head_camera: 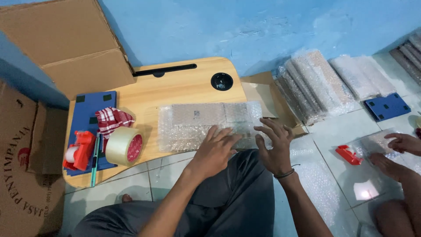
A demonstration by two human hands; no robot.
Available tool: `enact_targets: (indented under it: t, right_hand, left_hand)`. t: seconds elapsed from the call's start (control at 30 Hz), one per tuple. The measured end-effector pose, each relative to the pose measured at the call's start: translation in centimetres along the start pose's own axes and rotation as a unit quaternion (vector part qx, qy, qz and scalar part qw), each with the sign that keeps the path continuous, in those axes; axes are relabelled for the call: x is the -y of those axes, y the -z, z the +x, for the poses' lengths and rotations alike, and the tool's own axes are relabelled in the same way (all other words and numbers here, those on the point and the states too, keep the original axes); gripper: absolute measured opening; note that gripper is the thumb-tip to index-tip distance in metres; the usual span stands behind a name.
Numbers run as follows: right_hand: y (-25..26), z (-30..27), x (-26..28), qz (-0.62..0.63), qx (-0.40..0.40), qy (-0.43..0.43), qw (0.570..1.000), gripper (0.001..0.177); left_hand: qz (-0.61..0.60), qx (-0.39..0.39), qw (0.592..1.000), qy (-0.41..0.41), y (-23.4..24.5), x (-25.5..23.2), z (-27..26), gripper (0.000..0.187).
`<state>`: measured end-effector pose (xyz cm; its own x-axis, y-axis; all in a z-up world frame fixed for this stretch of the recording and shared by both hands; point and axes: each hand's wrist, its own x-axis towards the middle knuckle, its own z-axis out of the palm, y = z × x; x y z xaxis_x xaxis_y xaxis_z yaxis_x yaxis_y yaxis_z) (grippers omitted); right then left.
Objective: Wrapping a small box in bubble wrap, securing it with tape, and cleaning a small mirror with a cloth.
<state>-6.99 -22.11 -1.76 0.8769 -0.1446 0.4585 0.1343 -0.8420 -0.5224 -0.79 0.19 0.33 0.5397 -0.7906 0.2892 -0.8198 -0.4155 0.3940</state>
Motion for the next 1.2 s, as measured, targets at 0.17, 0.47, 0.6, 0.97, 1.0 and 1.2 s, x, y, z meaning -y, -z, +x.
enact_targets:
  t: [0.17,0.47,0.6,0.97,1.0,1.2]
  right_hand:
    - [-0.6,-1.2,0.2,-0.021,-0.027,0.009,0.999,0.023]
    - [-4.4,-4.4,-2.5,0.173,-0.124,-0.305,0.928,0.069]
    - [-5.6,-5.7,-3.4,0.394,-0.12,-0.473,0.779,0.057]
    - [-5.8,-4.2,0.5,0.492,-0.176,-0.455,0.721,0.014]
    - [-5.6,-4.0,0.6,0.49,-0.173,-0.448,0.727,0.013]
    - [-5.8,-3.3,-0.3,0.514,-0.187,-0.437,0.714,0.013]
  left_hand:
    - [-0.034,-0.004,0.999,0.027,0.5,-0.1,-0.2,0.033]
    - [-0.031,-0.166,0.979,0.115,0.5,1.9,-3.9,0.04]
    - [0.032,-0.255,0.944,0.209,2.1,2.6,-5.8,0.046]
    - [0.071,-0.206,0.95,0.223,0.1,2.8,-7.5,0.05]
    - [0.068,-0.211,0.949,0.224,0.1,2.6,-7.6,0.049]
    - [0.064,-0.197,0.95,0.235,0.5,0.9,-8.4,0.051]
